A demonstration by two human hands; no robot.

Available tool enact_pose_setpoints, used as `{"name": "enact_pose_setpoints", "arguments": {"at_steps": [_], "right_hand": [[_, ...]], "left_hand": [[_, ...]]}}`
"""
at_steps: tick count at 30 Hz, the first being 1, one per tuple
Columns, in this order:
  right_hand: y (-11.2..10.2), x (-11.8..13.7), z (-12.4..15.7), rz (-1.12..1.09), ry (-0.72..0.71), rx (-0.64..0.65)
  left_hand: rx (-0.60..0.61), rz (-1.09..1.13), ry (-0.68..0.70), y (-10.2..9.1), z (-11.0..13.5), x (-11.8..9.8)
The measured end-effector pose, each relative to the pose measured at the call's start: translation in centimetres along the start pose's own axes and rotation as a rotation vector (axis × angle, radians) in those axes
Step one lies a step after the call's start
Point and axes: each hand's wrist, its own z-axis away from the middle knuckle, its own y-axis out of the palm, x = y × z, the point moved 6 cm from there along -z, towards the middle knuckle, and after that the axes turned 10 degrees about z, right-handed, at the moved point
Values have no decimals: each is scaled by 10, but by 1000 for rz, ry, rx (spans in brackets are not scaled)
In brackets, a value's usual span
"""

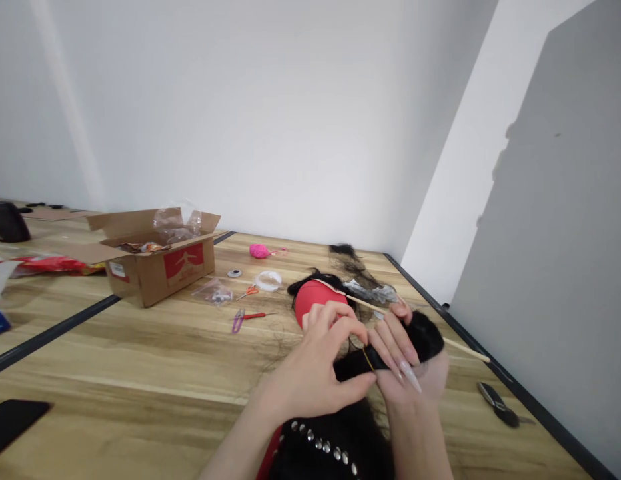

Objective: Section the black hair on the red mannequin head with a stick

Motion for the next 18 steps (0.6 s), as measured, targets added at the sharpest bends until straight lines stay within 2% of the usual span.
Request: {"name": "enact_pose_setpoints", "arguments": {"at_steps": [9, 18], "right_hand": [[-3, 2, 1, 5, -22, -34], [1, 3, 2, 37, -31, 23]], "left_hand": [[29, -26, 17, 5, -2, -1], [85, -32, 15, 6, -2, 1]]}}
